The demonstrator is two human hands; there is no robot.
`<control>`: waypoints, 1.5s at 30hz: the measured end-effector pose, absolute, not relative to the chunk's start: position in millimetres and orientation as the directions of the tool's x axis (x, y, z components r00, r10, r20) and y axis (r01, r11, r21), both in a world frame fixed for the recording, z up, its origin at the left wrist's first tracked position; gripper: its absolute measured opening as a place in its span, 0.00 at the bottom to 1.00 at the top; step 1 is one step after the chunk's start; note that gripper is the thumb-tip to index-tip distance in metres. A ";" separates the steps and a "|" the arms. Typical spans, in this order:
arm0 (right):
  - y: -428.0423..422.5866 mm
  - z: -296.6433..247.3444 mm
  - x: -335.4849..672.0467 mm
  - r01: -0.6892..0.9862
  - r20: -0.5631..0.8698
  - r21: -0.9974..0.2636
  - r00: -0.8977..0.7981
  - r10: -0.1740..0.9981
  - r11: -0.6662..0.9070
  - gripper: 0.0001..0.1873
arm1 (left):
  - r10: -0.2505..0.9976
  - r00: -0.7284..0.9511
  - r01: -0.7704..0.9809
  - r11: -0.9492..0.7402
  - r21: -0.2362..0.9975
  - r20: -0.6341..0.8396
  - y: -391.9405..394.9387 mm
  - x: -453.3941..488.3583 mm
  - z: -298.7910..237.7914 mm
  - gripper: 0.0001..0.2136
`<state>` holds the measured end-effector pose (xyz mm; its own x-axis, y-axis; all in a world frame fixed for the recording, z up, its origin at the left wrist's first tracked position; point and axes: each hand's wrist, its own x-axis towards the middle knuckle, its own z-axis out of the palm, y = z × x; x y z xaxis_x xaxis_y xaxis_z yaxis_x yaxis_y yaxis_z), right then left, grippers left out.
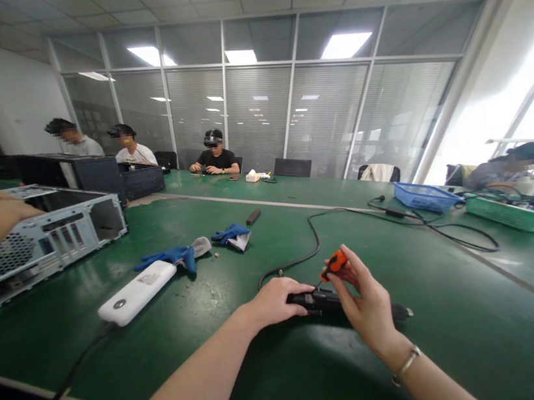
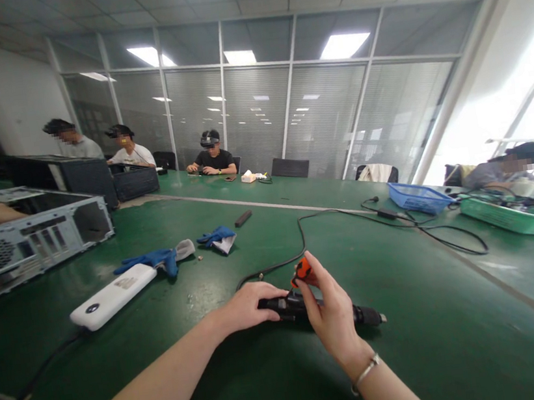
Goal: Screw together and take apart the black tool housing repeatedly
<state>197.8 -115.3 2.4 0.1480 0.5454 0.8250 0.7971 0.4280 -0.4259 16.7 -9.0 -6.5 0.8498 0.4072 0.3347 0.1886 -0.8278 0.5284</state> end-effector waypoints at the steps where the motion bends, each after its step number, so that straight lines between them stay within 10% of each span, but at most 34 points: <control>1: -115.2 1.9 197.1 0.780 0.816 -0.438 0.136 0.562 0.447 0.30 | 0.406 0.850 0.187 -0.828 0.528 0.335 -8.9 16.7 -6.7 0.26; 20: -114.7 -1.4 199.2 0.828 0.901 -0.332 0.136 0.412 0.452 0.27 | 0.402 0.858 0.197 -0.832 0.518 0.320 -11.5 15.0 -4.4 0.25; 25: -116.7 -3.2 196.6 0.740 0.825 -0.434 0.098 0.557 0.514 0.30 | 0.401 0.857 0.196 -0.834 0.515 0.324 -10.2 15.6 -6.3 0.26; 45: -118.1 -3.9 198.3 0.815 0.844 -0.403 0.154 0.514 0.417 0.31 | 0.395 0.861 0.195 -0.837 0.511 0.320 -10.4 16.3 -4.5 0.25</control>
